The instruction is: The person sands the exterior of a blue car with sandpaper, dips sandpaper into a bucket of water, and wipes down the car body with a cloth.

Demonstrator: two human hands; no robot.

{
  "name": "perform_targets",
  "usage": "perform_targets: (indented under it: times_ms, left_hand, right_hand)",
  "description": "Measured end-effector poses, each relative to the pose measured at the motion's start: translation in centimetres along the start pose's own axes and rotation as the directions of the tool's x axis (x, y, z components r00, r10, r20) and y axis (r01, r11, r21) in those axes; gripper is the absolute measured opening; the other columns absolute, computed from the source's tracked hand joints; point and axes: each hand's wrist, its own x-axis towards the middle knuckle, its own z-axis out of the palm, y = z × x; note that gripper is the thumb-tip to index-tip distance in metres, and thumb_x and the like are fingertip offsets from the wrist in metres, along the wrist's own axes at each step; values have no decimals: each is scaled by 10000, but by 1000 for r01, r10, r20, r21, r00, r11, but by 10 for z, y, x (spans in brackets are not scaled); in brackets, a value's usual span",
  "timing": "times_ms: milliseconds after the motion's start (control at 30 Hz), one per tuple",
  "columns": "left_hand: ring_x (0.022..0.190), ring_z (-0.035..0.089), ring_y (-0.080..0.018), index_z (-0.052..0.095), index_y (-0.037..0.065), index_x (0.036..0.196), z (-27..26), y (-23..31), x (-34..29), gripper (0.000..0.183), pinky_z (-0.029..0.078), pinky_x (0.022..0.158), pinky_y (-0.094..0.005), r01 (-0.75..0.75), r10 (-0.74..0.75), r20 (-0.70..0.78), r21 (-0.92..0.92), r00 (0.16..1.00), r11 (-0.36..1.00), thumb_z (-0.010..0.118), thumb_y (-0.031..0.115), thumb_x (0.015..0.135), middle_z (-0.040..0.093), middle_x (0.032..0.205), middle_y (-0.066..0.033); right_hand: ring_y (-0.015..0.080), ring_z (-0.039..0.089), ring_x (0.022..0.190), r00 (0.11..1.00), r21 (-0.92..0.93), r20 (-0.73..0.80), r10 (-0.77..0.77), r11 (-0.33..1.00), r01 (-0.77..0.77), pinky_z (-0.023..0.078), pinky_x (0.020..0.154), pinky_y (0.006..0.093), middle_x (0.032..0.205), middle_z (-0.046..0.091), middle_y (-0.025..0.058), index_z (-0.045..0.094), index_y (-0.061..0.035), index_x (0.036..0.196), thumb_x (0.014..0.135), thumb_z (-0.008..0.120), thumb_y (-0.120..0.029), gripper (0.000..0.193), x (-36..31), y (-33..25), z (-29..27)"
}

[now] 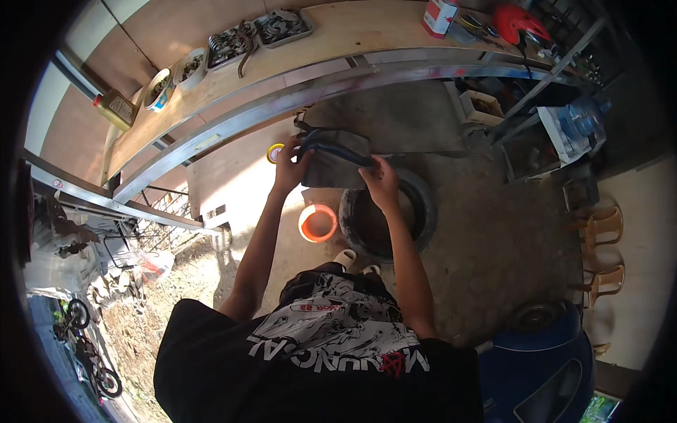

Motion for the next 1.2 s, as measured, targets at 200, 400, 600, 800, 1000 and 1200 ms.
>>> perform_targets:
  times_ms: [200, 400, 600, 800, 1000, 1200]
  left_hand:
    - [1021, 733, -236, 547, -16, 1381, -85, 22, 29, 565, 608, 808, -344, -41, 42, -227, 13, 973, 999, 803, 28, 879, 707, 1180, -139]
    - [1066, 706, -235, 488, 1, 1463, -167, 33, 35, 700, 609, 838, -339, -47, 59, -336, 41, 940, 998, 825, 4, 851, 646, 1310, -140]
    - [1086, 692, -207, 473, 21, 1505, -251, 24, 108, 684, 585, 884, -337, -202, 227, -435, 103, 871, 974, 793, 25, 900, 649, 1323, -140]
    - [1298, 586, -388, 566, 57, 1451, -290, -30, 151, 670, 459, 1104, -457, -79, 327, -411, 515, 851, 854, 800, 131, 828, 629, 1391, -219]
    - [1378, 508, -388, 666, 142, 1362, -266, -63, 136, 514, 375, 1158, -515, 37, 418, -348, 804, 839, 594, 757, 164, 857, 592, 1471, -145]
    - [1401, 476, -440, 692, 106, 1280, -209, -65, 77, 437, 348, 1182, -528, -226, 472, -358, 552, 805, 803, 717, 38, 849, 549, 1504, -195]
  right_hand:
    - [120, 673, 1005, 926, 3, 317, -204, 977, 214, 538, 838, 276, 1176, 715, 102, 597, 13, 1369, 877, 797, -24, 532, 109, -53, 93]
    - [117, 700, 927, 870, -9, 341, -355, 925, 380, 556, 802, 260, 1077, 746, 92, 650, -23, 1297, 862, 790, 24, 460, 141, -104, 191]
    - [200, 741, 864, 822, 46, 163, -546, 836, 546, 584, 775, 309, 1012, 760, 131, 680, -14, 1225, 827, 789, 9, 414, 172, -146, 289]
    - [405, 525, 1344, 755, -131, 320, -573, 762, 634, 441, 1135, 458, 1431, 561, 244, 636, -68, 1343, 843, 751, -44, 513, 191, -108, 335]
    - [428, 403, 1459, 683, -540, 548, -483, 419, 730, 279, 1220, 606, 1566, 455, 230, 658, -134, 1390, 879, 733, -131, 517, 159, -42, 298]
    - [458, 291, 1532, 701, -556, 565, -436, 426, 714, 206, 1219, 674, 1661, 306, 228, 559, -180, 1486, 881, 728, -143, 629, 108, -1, 260]
